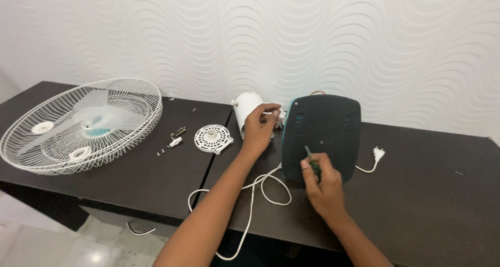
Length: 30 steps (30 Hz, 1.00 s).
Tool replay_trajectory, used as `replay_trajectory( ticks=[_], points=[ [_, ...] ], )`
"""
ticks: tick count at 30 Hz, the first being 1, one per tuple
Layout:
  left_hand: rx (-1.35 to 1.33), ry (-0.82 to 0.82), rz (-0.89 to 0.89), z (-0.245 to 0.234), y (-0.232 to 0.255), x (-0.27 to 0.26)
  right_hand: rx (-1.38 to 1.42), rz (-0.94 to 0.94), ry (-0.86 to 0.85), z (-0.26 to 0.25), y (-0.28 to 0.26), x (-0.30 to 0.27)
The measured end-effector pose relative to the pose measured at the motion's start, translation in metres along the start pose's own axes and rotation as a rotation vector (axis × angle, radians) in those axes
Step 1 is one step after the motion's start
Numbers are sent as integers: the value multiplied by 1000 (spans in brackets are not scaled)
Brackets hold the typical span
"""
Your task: The person assembles a disassembled table fan on a dark table. They use a screwdriver to tighten screws into the fan base, reattach the motor housing, and secure the fan blade and cage. The person handles screws, the fan base, motor, blade, and cage throughout the process.
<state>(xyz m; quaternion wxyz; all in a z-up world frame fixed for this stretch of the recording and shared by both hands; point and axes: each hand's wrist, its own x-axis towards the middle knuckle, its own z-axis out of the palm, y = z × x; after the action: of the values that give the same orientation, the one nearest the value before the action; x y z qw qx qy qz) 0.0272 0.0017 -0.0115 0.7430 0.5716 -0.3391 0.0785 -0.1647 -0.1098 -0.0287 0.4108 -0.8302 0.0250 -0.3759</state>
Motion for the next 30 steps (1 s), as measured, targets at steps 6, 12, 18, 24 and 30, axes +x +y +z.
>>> replay_trajectory(
  ticks=[6, 12, 18, 24, 30],
  points=[
    [437, -105, 17, -63, 48, -10, 91, 40, -369, 50, -34, 1],
    [869, 2, 116, -163, 74, -53, 56, -147, -390, 78, -51, -14],
    [1356, 54, 197, -240, 79, -84, -125, -264, -429, 84, -51, -16],
    [1255, 132, 136, -266, 60, -102, -171, -164, -472, 81, -51, -20],
    [1196, 139, 92, -273, 52, -105, -175, -208, -474, 81, -52, -18]
  ],
)
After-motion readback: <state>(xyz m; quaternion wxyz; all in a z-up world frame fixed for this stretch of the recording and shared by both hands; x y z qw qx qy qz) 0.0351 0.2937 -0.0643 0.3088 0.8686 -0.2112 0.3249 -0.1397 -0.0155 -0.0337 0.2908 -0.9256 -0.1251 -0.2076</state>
